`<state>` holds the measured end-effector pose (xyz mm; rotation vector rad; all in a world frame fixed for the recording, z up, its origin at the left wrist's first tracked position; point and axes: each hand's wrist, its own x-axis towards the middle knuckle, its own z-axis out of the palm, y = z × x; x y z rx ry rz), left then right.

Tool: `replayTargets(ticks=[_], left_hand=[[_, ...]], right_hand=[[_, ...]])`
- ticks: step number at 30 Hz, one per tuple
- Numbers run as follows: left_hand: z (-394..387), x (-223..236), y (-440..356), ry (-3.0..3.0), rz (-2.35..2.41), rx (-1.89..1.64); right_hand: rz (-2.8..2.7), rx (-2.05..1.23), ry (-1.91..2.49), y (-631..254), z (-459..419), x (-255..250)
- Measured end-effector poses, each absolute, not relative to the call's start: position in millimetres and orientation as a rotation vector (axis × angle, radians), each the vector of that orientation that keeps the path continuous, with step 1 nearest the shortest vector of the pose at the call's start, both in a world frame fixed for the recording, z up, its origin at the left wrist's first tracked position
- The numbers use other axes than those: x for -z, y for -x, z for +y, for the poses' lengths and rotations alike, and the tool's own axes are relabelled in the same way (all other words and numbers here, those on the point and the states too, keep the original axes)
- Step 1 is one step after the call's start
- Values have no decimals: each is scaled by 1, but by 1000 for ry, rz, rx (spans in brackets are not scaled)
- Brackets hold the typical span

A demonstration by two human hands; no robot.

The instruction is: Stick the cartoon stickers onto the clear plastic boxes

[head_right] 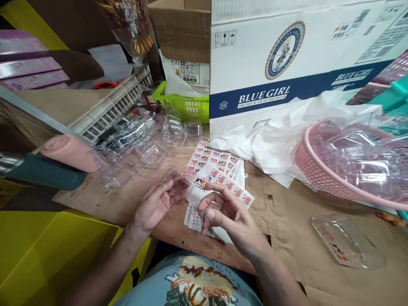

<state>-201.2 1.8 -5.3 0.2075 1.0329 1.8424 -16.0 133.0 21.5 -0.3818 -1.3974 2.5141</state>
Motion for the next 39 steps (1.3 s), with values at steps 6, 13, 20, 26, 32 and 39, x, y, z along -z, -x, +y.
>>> replayTargets(ticks=[6,13,20,26,32,39], left_hand=[[26,13,171,-237,878,-1903],[34,11,161,-268,979,-1857],[33,14,160,-257,972,-1864],[34,13,160,-278,979,-1849],[34,14,161,-265,985,-1851],[32,15,162,-276,984,-1847]], right_hand=[[-1186,-2648,384,8,127,-20],[-1130,-2684,384,8,120,-4],[-1135,-2696,420,9,121,-2],[-1146,-2700,475,10,120,1],[-1140,-2701,502,11,121,0],[-1162,-2676,511,13,122,2]])
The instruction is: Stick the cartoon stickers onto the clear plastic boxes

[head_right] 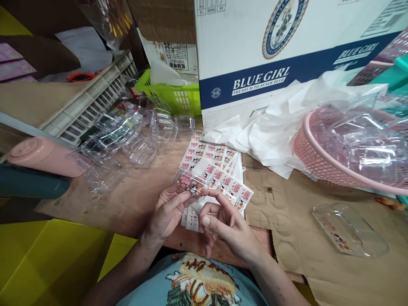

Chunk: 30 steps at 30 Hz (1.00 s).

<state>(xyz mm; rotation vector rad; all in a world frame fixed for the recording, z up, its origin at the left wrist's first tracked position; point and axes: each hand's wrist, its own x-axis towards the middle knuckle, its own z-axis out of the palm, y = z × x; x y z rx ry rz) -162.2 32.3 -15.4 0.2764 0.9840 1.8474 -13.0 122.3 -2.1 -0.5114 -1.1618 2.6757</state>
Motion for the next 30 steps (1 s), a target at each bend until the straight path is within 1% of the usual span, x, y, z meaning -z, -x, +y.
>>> replayTargets(ticks=[13,18,21,23,24,26,28,29,30], left_hand=[[33,15,163,-299,991,-1839],[33,16,161,-244,940,-1887],[36,19,158,-159,1004,-1947],[37,21,156,-102,1066,-1992],[37,22,156,-78,1088,-2011],[38,23,156,-47,1110,-2037],[38,21,155,-47,1106,-2053],[38,19,153,-60,1094,-2046],[38,17,149,-82,1075,-2023]], right_hand=[[-1243,-2624,596,13,122,2],[-1300,-2554,619,16,120,-2],[-1406,-2494,658,16,117,-3],[-1641,-2310,721,14,116,-1],[-1816,-2125,758,11,115,1],[-2129,-1603,814,7,115,5],[-2251,-1139,828,7,115,9],[-2250,-1013,822,9,115,9],[-2234,-967,806,11,115,9]])
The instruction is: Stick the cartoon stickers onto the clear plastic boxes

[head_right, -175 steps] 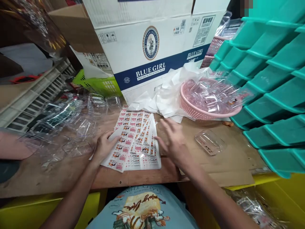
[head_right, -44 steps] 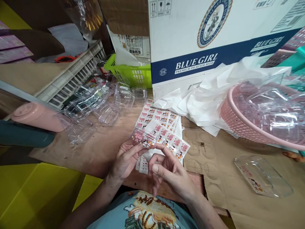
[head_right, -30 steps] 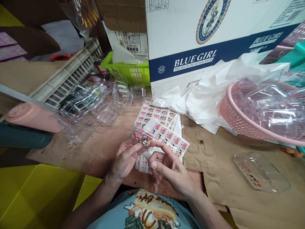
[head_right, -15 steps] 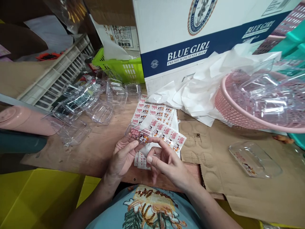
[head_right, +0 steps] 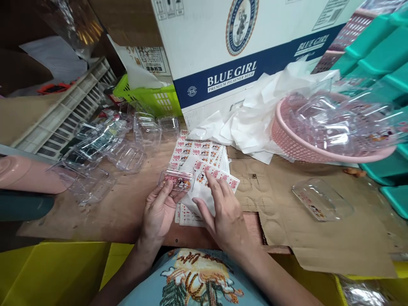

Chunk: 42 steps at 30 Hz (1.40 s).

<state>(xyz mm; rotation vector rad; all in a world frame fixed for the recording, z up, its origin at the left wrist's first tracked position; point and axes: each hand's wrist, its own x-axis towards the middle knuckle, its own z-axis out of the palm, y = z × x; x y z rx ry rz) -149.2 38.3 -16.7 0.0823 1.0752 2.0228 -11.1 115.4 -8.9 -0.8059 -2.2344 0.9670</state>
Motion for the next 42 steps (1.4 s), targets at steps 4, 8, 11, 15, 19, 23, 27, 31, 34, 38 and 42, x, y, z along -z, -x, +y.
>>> replayTargets(ticks=[4,8,11,15,19,23,27,31,34,38,42], left_hand=[[36,4,128,-260,1009,-1848],[39,8,138,-700,1323,-1496],[55,30,170,-1158,1908,-1332],[80,54,201,-1404,2256,-1045],[86,47,194,-1160,2067,-1207],[73,27,179,-992,1686,-1473],[59,20,179,-931,1817,-1565],[54,20,186,-709,1655,-1481],[53,21,189,-427,1398,-1503],[54,24,189,-298,1287,-1581],[55,31,186,-351,1263,-1667]], right_hand=[[-2088,-1106,686,15,123,0],[-1975,-807,843,-40,157,-2],[-2051,-277,1150,-106,190,9],[-2242,132,1238,-136,215,22],[-2278,-231,995,-84,212,8],[-2385,-1070,796,-16,205,-17],[-2306,-1364,696,19,192,-32],[-2406,-1307,722,34,194,-24],[-2449,-1486,707,42,207,-9],[-2358,-681,601,48,204,1],[-2426,-432,293,53,181,2]])
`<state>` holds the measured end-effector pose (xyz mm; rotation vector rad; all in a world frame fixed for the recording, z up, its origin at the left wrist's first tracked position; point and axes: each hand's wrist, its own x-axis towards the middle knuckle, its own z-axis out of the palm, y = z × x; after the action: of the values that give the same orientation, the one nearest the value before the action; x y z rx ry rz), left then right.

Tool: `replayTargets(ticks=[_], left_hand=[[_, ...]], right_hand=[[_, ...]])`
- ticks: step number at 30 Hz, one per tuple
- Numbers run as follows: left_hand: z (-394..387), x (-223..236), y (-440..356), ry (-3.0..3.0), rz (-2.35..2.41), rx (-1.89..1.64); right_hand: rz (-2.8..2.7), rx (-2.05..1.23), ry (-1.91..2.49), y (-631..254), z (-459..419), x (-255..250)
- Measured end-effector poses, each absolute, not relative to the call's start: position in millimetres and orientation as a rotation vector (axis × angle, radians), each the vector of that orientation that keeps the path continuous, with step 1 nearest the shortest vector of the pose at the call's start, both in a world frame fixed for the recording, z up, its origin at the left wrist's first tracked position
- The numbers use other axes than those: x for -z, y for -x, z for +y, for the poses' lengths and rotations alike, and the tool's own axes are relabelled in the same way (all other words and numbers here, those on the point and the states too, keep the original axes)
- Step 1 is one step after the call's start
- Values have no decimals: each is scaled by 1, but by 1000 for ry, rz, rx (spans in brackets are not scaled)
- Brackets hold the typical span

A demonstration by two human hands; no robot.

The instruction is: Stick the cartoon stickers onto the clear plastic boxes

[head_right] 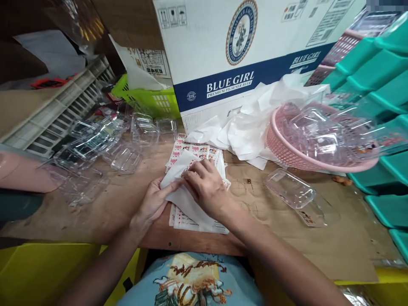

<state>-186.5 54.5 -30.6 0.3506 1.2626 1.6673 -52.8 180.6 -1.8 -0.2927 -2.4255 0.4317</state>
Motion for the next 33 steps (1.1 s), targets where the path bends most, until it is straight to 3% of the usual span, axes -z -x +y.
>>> replayTargets(ticks=[7,14,16,20,23,26,29,33], left_hand=[[50,35,186,-529,1287,-1619],[45,48,188,-699,1471,-1478],[43,51,192,-778,1650,-1431],[46,35,189,-1070,2141,-1562],[58,8,174,-1065,1699,-1537],[73,-10,158,-663,1109,-1553],[81,-10,147,-421,973,-1738],[76,-2,135,-642,1205,-1882]], right_hand=[[-2384,-602,289,59,169,12],[-1968,-1403,742,53,190,13],[-1767,-1471,844,46,204,9],[-1653,-1041,792,32,217,-7],[-1884,-656,598,24,208,-18],[-2155,-522,311,17,195,-18],[-2135,-836,391,15,183,-9],[-1612,-1694,652,25,164,4]])
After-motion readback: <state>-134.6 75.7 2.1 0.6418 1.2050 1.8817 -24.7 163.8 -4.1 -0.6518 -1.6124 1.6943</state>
